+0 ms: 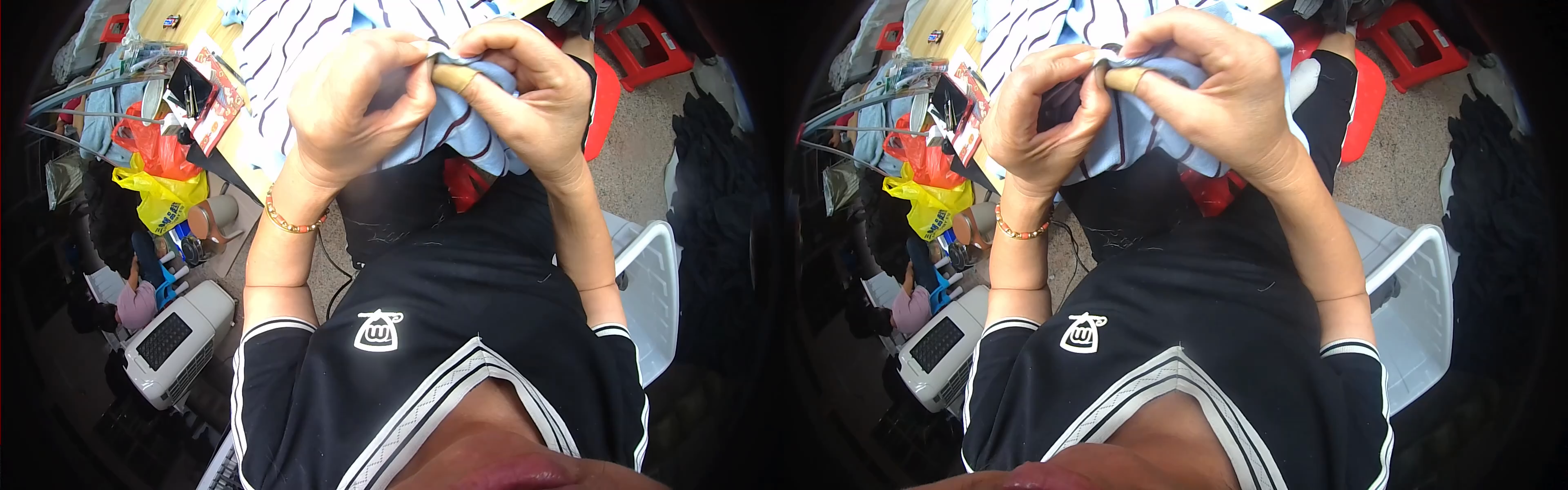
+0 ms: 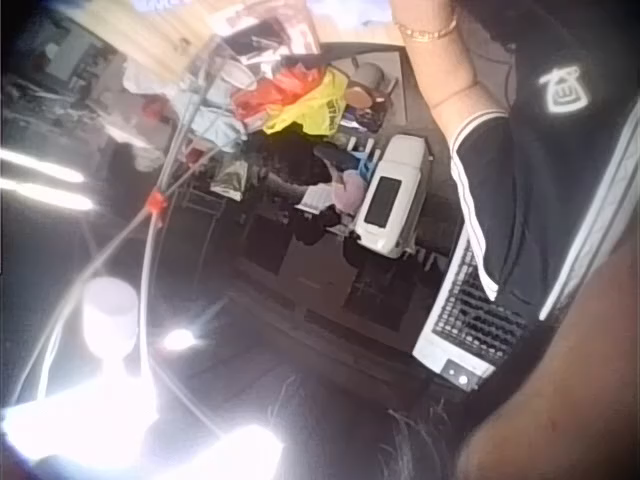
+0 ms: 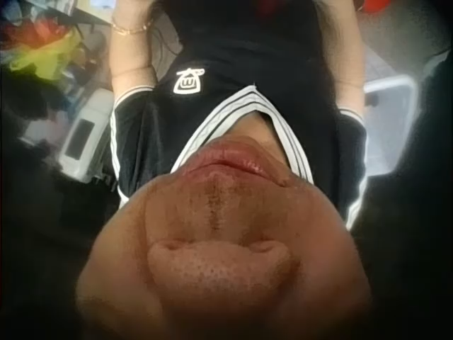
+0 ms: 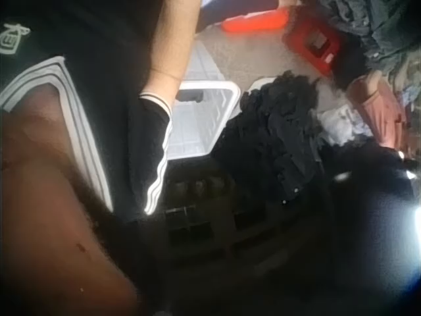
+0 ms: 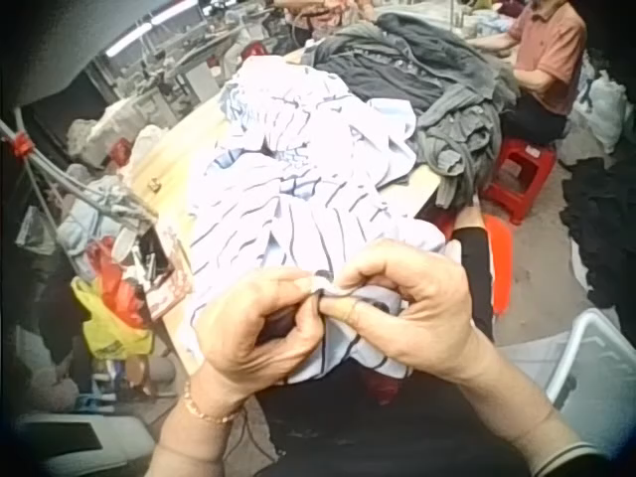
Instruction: Inspecting striped shirts for loose threads and button quality.
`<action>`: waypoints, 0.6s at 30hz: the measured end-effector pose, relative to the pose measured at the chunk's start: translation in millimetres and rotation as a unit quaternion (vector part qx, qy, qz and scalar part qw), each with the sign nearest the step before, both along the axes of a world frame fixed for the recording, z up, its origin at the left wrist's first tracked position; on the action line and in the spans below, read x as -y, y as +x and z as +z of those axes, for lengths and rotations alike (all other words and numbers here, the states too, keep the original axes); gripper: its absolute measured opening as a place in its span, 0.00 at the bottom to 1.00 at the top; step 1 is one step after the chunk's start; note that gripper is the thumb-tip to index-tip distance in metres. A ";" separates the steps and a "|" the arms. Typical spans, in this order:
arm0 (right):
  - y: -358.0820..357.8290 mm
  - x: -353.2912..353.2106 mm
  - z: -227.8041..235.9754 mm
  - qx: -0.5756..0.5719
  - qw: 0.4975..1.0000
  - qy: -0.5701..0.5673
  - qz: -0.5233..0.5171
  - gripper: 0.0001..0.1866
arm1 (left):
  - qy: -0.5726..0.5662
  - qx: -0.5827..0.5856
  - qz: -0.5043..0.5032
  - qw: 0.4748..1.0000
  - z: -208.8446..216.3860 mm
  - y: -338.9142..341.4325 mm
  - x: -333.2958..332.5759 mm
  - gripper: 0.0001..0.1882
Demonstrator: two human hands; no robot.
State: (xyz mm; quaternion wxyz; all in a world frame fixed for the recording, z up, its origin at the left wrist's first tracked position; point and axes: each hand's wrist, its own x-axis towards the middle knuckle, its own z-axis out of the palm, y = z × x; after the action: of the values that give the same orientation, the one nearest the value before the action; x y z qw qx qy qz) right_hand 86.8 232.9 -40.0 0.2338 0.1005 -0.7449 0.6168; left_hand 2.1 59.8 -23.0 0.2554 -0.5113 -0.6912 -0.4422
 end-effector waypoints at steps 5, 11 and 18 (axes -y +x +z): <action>1.5 6.3 10.0 0.007 1.000 0.000 0.005 0.15 | -0.034 -0.113 0.017 0.993 4.1 -4.1 8.7 0.17; 13.3 -7.9 21.4 -0.086 0.956 0.280 -0.030 0.22 | -0.149 -0.160 0.002 0.976 27.8 -13.7 77.3 0.18; 17.0 11.8 3.1 -0.057 0.972 0.227 -0.031 0.21 | -0.178 -0.074 0.007 0.981 16.3 1.2 94.8 0.13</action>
State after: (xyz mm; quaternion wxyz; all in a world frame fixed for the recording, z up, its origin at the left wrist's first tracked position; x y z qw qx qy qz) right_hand 103.7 221.1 -36.8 0.2662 0.1628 -0.8537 0.4170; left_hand 3.3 -35.0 -6.7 0.2141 -0.5751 -0.7414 -0.2716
